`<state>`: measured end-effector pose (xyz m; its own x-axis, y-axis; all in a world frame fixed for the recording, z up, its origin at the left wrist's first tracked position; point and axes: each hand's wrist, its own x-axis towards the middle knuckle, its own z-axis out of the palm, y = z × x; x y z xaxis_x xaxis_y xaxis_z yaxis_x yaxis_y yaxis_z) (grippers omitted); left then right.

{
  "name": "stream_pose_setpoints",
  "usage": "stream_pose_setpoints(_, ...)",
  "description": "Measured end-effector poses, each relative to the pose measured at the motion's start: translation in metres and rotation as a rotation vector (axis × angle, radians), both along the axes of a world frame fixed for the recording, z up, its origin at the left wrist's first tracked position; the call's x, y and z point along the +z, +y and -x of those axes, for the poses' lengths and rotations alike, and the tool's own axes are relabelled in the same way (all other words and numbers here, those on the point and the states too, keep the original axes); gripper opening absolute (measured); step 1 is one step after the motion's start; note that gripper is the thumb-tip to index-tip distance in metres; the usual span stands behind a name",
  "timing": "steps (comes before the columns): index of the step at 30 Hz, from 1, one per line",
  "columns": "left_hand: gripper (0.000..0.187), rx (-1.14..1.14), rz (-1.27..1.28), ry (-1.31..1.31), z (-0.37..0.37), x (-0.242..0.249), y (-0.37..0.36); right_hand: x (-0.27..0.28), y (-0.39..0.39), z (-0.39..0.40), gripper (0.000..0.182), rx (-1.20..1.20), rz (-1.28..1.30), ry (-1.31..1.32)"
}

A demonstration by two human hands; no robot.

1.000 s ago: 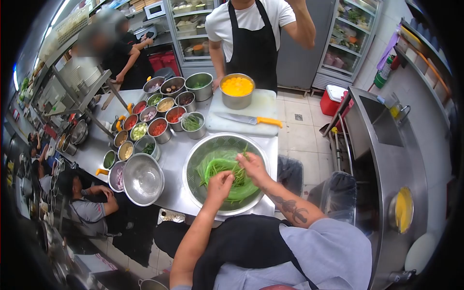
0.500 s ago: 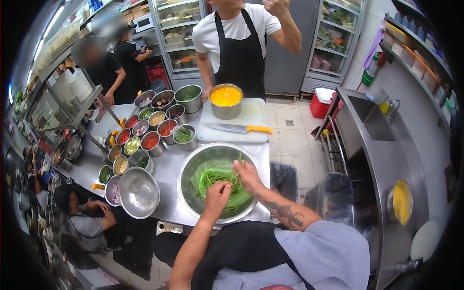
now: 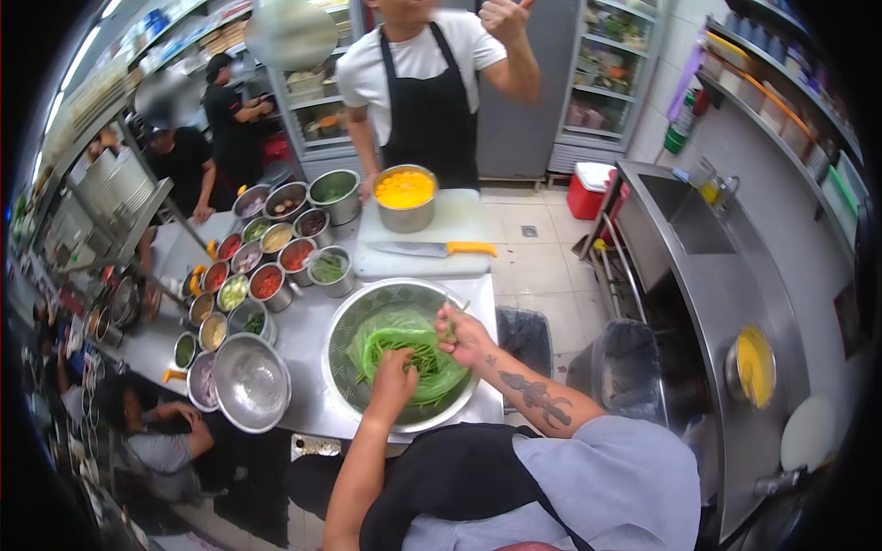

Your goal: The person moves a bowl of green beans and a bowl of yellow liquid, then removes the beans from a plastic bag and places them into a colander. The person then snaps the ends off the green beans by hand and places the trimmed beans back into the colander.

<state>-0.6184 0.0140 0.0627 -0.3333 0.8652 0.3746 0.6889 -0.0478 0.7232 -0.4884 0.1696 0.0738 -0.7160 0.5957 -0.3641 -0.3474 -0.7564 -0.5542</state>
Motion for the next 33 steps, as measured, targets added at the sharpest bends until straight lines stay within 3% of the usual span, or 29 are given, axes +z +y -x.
stream_pose_setpoints(3, 0.033, -0.164, 0.090, 0.080, -0.019, 0.018, 0.005, 0.000, 0.000, -0.003, 0.021, 0.005, 0.052, -0.060)
stream_pose_setpoints(5, 0.029, -0.211, 0.017, 0.187, -0.025, 0.013, 0.007, 0.003, 0.000, -0.007, 0.020, 0.046, 0.083, 0.023)
stream_pose_setpoints(7, 0.022, -0.166, 0.121, 0.168, -0.022, 0.005, 0.009, 0.005, 0.002, -0.009, 0.020, 0.039, 0.096, 0.065)
stream_pose_setpoints(17, 0.009, -0.092, 0.051, 0.214, -0.022, -0.005, 0.009, -0.005, 0.001, -0.010, 0.026, 0.093, 0.172, 0.091)
stream_pose_setpoints(23, 0.006, -0.007, 0.107, 0.261, -0.016, -0.001, 0.006, 0.007, -0.005, -0.010, 0.019, 0.216, -0.004, 0.126)
stream_pose_setpoints(25, 0.005, 0.006, 0.083, 0.238, -0.016, 0.008, 0.004, 0.023, -0.012, -0.009, 0.018, 0.312, -0.234, -0.127)
stream_pose_setpoints(27, 0.006, 0.046, 0.079, 0.158, -0.017, 0.026, 0.000, -0.008, -0.012, -0.001, 0.015, 0.361, -0.350, -0.217)
stream_pose_setpoints(29, 0.006, 0.081, 0.074, 0.077, -0.015, 0.034, -0.001, -0.028, -0.015, 0.008, 0.022, 0.333, -1.258, -0.174)
stream_pose_setpoints(33, 0.008, 0.087, 0.041, -0.053, -0.005, 0.038, -0.004, -0.017, -0.015, 0.008, 0.028, 0.404, -1.315, -0.214)
